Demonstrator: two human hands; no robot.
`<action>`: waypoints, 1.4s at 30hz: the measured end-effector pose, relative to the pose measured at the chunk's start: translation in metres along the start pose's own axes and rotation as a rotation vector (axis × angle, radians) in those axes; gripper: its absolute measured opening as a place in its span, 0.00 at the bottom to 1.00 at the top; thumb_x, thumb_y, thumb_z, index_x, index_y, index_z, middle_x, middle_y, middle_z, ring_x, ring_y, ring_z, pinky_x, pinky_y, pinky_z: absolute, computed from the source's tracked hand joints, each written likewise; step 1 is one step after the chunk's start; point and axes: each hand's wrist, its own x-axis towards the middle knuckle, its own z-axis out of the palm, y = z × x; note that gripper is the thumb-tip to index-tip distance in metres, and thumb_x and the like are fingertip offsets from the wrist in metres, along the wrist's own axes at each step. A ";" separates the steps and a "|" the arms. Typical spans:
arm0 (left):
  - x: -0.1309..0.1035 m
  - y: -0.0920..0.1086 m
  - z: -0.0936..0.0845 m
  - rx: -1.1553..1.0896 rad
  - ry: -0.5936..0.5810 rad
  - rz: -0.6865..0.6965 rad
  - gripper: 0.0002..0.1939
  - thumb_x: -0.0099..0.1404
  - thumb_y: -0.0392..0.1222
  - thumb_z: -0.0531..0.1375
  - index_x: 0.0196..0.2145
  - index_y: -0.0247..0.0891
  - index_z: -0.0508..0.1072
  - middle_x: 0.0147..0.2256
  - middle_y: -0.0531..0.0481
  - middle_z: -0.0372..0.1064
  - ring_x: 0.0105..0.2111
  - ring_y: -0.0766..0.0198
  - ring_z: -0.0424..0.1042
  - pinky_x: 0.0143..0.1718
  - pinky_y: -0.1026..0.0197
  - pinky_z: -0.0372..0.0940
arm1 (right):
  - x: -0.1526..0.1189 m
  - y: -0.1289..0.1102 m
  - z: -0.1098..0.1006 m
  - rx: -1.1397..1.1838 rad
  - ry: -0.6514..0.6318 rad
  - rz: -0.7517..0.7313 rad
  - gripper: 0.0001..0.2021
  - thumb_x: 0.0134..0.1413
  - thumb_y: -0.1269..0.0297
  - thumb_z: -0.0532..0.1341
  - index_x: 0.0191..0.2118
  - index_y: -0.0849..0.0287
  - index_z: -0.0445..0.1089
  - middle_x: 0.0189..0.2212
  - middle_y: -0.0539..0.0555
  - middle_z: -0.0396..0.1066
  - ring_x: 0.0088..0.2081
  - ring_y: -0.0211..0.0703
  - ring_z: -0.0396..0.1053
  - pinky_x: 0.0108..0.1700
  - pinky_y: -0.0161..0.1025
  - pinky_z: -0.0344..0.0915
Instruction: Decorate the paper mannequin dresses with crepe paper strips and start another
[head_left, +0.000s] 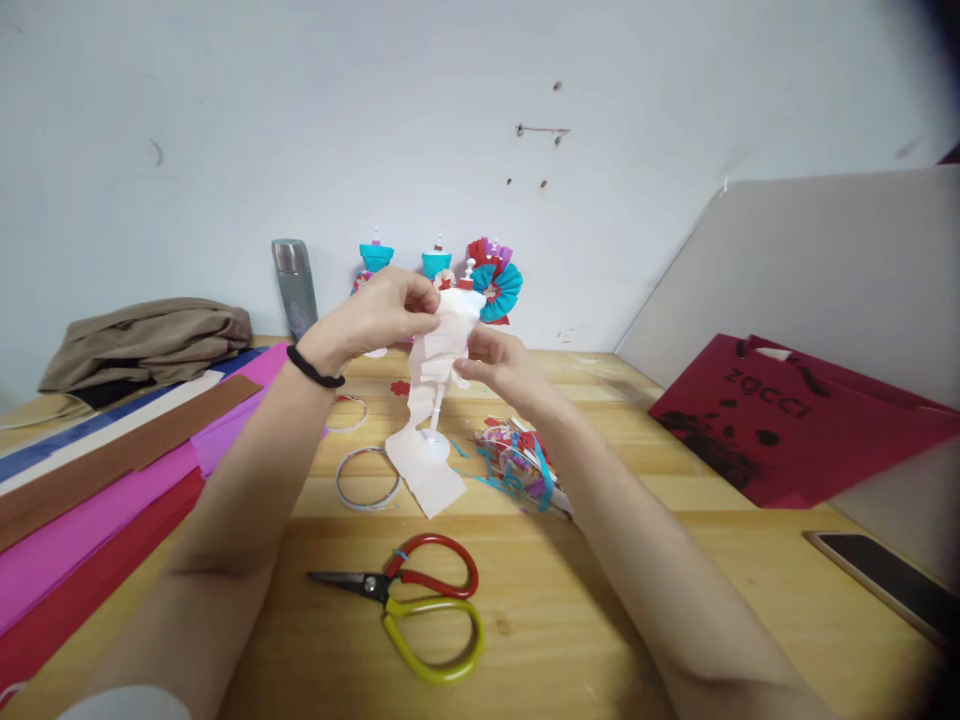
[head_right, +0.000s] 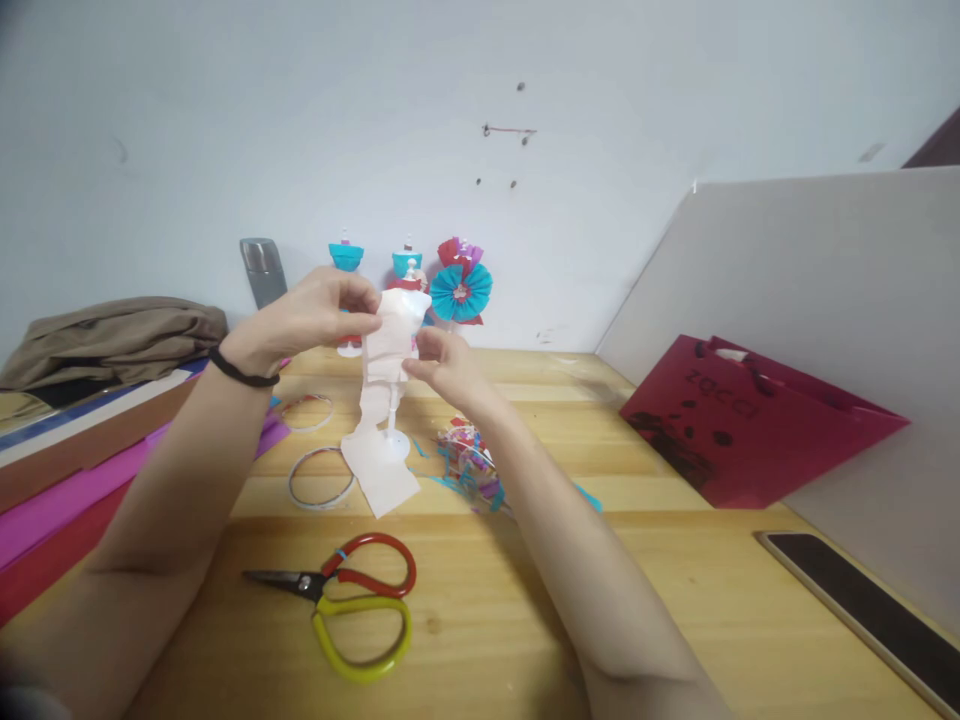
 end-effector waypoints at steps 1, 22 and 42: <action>0.001 -0.001 0.000 -0.033 -0.014 -0.013 0.06 0.57 0.29 0.62 0.23 0.34 0.70 0.20 0.54 0.65 0.21 0.70 0.63 0.22 0.65 0.55 | 0.000 0.001 0.000 0.001 -0.001 0.001 0.13 0.43 0.63 0.66 0.38 0.56 0.73 0.38 0.54 0.77 0.39 0.50 0.72 0.44 0.47 0.69; 0.011 -0.028 0.012 -0.473 -0.073 -0.149 0.07 0.58 0.28 0.62 0.30 0.35 0.68 0.20 0.58 0.64 0.18 0.73 0.59 0.21 0.65 0.51 | 0.003 0.009 -0.003 0.003 0.003 -0.022 0.16 0.43 0.61 0.66 0.41 0.58 0.72 0.40 0.57 0.77 0.41 0.50 0.73 0.42 0.45 0.69; 0.022 -0.032 0.033 0.014 0.165 0.047 0.08 0.57 0.25 0.56 0.26 0.36 0.66 0.25 0.55 0.63 0.25 0.69 0.62 0.29 0.64 0.56 | 0.006 0.015 -0.002 -0.104 0.119 -0.013 0.14 0.43 0.58 0.63 0.37 0.58 0.69 0.32 0.54 0.74 0.33 0.46 0.70 0.34 0.42 0.68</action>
